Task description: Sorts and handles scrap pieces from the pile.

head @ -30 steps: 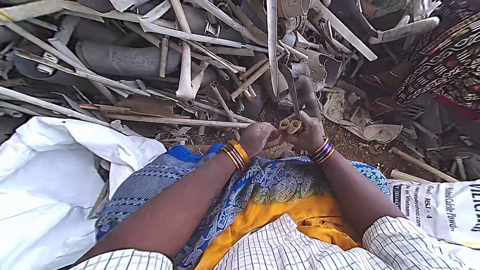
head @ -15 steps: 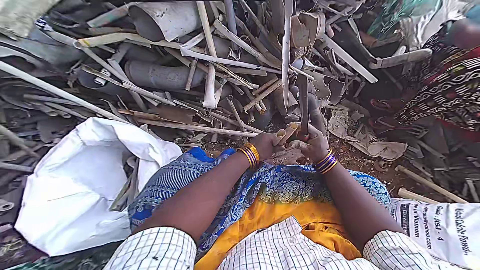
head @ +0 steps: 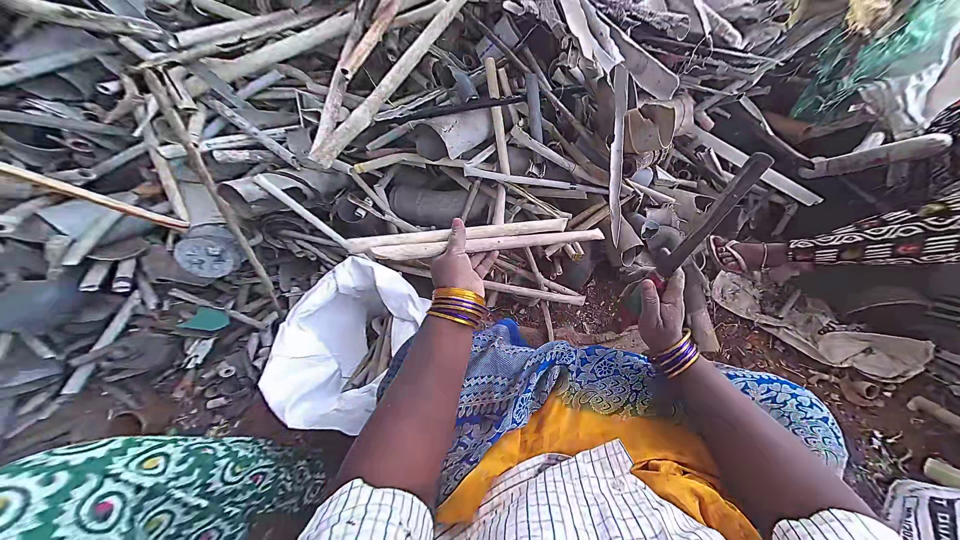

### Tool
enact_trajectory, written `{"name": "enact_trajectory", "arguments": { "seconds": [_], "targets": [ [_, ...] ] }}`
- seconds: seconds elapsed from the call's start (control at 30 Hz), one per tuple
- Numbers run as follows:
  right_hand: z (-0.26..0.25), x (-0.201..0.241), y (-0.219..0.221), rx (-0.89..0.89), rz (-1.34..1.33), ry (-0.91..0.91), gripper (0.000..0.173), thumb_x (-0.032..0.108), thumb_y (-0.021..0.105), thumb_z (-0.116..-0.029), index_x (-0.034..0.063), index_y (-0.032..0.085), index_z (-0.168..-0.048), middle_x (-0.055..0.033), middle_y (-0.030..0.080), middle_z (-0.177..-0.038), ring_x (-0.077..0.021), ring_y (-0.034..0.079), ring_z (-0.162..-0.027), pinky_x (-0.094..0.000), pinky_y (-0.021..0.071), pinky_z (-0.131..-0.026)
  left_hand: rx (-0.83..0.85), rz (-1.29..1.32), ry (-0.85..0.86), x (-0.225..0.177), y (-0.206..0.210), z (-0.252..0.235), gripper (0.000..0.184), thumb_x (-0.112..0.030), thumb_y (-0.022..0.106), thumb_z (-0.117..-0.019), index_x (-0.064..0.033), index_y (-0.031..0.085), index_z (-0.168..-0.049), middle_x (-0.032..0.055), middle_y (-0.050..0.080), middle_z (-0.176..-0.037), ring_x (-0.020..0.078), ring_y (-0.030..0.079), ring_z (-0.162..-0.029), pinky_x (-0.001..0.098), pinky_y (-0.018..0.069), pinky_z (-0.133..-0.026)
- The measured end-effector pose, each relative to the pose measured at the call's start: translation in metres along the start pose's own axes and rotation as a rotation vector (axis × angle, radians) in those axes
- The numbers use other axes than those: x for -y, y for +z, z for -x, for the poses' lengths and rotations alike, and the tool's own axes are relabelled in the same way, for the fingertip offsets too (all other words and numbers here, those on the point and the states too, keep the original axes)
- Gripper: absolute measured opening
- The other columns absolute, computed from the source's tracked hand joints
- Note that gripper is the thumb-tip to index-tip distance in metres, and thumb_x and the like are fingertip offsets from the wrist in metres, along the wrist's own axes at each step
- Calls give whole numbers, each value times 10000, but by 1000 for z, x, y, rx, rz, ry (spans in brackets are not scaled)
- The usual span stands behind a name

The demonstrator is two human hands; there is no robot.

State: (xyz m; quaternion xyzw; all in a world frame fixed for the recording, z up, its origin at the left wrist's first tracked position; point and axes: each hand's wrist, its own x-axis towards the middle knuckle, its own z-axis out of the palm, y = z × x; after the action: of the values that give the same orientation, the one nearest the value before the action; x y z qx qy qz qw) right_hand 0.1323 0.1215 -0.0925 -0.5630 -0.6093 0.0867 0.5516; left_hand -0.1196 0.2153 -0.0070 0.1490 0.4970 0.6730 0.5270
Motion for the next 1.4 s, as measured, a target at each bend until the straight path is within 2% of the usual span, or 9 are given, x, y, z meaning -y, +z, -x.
{"name": "enact_trajectory", "arguments": {
  "seconds": [0.13,0.27,0.37,0.57,0.8,0.9,0.97,1.13,1.4],
  "targets": [
    [-4,1,5,748,83,158,481,153,408,-1071,-114,412,-1472,-260,648,-1035,-328,644,-918,-456,510,-903,-24,36,-29,-3,-14,9,502,-374,549,-1067,-36,458,-1427,196,631,-1229,251,708,-917,375,612,-744],
    [-4,-13,-4,497,67,32,494,163,442,-1016,-117,496,-1419,-255,676,-973,-327,661,-863,-467,529,-858,-99,104,59,-28,-47,0,449,-414,504,-1079,-70,482,-1366,141,642,-1142,199,690,-854,324,590,-715],
    [-4,-27,-14,272,61,-28,504,199,451,-1007,-125,520,-1388,-223,683,-897,-292,667,-768,-453,553,-779,-123,198,114,-52,-74,-13,245,-363,433,-1100,-131,508,-1120,31,612,-857,80,608,-637,211,525,-563],
    [-6,-44,-21,245,88,182,553,274,435,-1019,-43,455,-1472,-222,658,-889,-332,650,-732,-546,531,-719,62,353,238,-97,-107,-25,395,-338,309,-1124,-164,481,-814,-55,480,-565,-2,407,-383,118,340,-362],
    [-2,-41,-37,286,131,246,555,290,427,-1030,-21,415,-1490,-272,628,-892,-397,606,-677,-616,488,-649,-467,-305,795,-182,-162,-5,379,-398,542,-1075,-90,529,-1295,47,667,-985,91,668,-710,281,577,-612],
    [0,-49,-40,281,133,318,547,283,436,-1048,12,385,-1520,-277,625,-936,-389,612,-703,-615,496,-669,-622,-879,868,-183,-187,1,619,-451,574,-1042,33,492,-1420,154,642,-1248,115,661,-1056,304,522,-957],
    [2,-55,-41,268,146,332,549,284,441,-1050,10,382,-1521,-291,625,-958,-401,614,-742,-624,488,-708,-624,-1076,841,-165,-197,-4,637,-438,578,-1042,93,523,-1390,258,635,-1299,251,620,-1225,402,415,-1109],
    [6,-64,-42,253,200,325,591,314,435,-1021,-20,400,-1508,-345,634,-1048,-470,638,-887,-657,472,-818,-545,-1263,620,-118,-216,-45,635,-437,551,-1060,95,511,-1402,329,628,-1290,436,594,-1266,578,395,-1112],
    [6,-69,-40,300,270,295,604,325,437,-1022,-46,413,-1498,-372,633,-1110,-515,640,-981,-678,456,-892,-472,-1449,153,-92,-213,-99,644,-446,585,-1044,92,523,-1393,330,602,-1341,450,563,-1313,603,410,-1112]
  ]
}}
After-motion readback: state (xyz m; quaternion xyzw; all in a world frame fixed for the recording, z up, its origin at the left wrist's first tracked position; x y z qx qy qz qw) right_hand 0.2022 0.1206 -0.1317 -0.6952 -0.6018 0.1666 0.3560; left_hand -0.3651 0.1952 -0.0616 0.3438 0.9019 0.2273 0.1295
